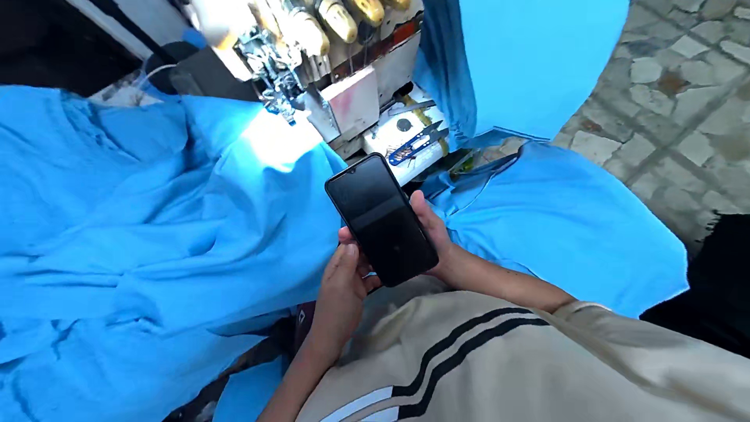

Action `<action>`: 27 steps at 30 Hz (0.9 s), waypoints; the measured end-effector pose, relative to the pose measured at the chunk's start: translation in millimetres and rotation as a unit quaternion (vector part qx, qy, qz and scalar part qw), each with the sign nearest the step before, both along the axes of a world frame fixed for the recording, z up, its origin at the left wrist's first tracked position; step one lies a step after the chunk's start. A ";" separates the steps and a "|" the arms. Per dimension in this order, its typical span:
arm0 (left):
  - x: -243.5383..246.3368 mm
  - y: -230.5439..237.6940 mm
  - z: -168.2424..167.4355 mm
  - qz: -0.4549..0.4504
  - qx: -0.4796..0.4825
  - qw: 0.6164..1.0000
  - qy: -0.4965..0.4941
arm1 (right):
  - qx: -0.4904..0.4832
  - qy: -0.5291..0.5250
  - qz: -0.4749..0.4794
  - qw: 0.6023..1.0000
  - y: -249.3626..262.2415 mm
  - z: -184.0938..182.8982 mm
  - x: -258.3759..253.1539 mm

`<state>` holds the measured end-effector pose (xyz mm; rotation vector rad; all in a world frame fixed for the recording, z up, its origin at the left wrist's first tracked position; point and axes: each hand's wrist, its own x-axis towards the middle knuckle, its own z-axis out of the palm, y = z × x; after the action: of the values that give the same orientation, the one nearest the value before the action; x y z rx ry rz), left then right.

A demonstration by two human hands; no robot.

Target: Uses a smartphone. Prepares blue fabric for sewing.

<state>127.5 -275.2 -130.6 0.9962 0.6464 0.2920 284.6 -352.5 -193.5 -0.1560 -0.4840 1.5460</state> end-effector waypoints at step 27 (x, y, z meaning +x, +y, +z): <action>-50.4 15.0 -23.5 -0.013 -0.212 0.960 -0.183 | -0.091 -0.186 -0.057 0.977 8.1 24.9 -28.8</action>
<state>77.1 -260.2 -154.0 0.5185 0.3360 0.2899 255.8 -344.3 -168.5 -0.6147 -0.6146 1.4503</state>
